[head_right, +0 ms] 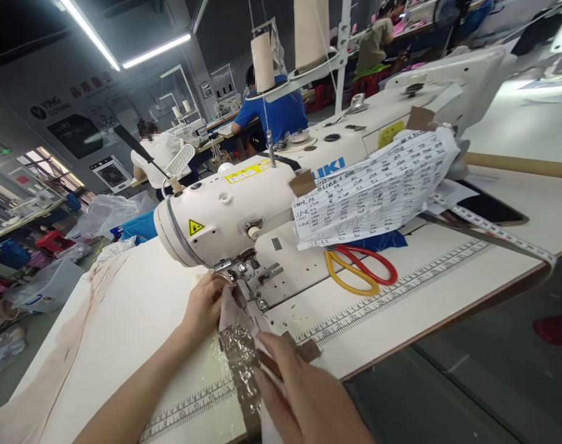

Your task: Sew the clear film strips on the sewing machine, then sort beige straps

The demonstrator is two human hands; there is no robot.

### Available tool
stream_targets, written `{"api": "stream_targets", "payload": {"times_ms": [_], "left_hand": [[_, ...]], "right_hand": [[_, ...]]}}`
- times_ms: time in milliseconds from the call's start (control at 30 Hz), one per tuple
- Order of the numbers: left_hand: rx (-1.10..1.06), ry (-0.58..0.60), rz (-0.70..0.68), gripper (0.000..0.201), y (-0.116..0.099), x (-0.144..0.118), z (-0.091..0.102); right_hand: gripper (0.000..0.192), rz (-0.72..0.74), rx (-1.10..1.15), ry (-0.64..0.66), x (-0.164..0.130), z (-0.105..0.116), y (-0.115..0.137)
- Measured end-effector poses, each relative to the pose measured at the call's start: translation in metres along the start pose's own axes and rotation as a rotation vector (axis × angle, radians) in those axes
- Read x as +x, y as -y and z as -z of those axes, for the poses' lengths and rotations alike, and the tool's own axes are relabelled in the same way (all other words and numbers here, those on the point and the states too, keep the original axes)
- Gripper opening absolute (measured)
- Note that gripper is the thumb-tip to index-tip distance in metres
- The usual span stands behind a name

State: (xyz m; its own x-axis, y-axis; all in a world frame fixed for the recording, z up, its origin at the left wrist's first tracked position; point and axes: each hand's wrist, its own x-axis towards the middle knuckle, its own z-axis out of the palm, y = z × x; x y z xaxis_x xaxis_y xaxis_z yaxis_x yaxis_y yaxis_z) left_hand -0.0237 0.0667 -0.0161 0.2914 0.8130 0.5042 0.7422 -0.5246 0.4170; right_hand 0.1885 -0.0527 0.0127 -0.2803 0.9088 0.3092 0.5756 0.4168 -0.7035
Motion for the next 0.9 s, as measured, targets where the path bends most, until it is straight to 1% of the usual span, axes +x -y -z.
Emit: {"api": "stream_targets", "payload": {"times_ms": [100,167,233,333,433,700,900], "left_hand": [[-0.153,-0.018,0.021,0.019,0.003,-0.001,-0.001],[-0.2,-0.016,0.047,0.021,0.004,0.0,-0.001],[-0.223,-0.009,0.082,0.022,0.004,0.0,-0.001],[-0.247,0.02,0.114,0.021,0.004,0.002,0.001],[-0.262,0.042,0.125,0.019,0.005,0.004,0.004],[-0.265,0.053,0.148,0.017,0.005,0.005,0.005],[-0.291,0.069,0.184,0.016,0.005,0.005,0.005]], "right_hand": [[0.028,0.055,-0.108,-0.074,0.011,-0.011,-0.026],[0.032,0.105,-0.211,-0.166,0.019,-0.018,-0.034],[0.035,0.153,-0.296,-0.21,0.029,-0.024,-0.036],[0.038,0.196,-0.383,-0.192,0.042,-0.026,-0.033],[0.037,0.204,-0.424,-0.182,0.049,-0.028,-0.032],[0.033,0.203,-0.461,-0.158,0.051,-0.032,-0.036],[0.034,0.219,-0.45,-0.183,0.051,-0.031,-0.034]]}}
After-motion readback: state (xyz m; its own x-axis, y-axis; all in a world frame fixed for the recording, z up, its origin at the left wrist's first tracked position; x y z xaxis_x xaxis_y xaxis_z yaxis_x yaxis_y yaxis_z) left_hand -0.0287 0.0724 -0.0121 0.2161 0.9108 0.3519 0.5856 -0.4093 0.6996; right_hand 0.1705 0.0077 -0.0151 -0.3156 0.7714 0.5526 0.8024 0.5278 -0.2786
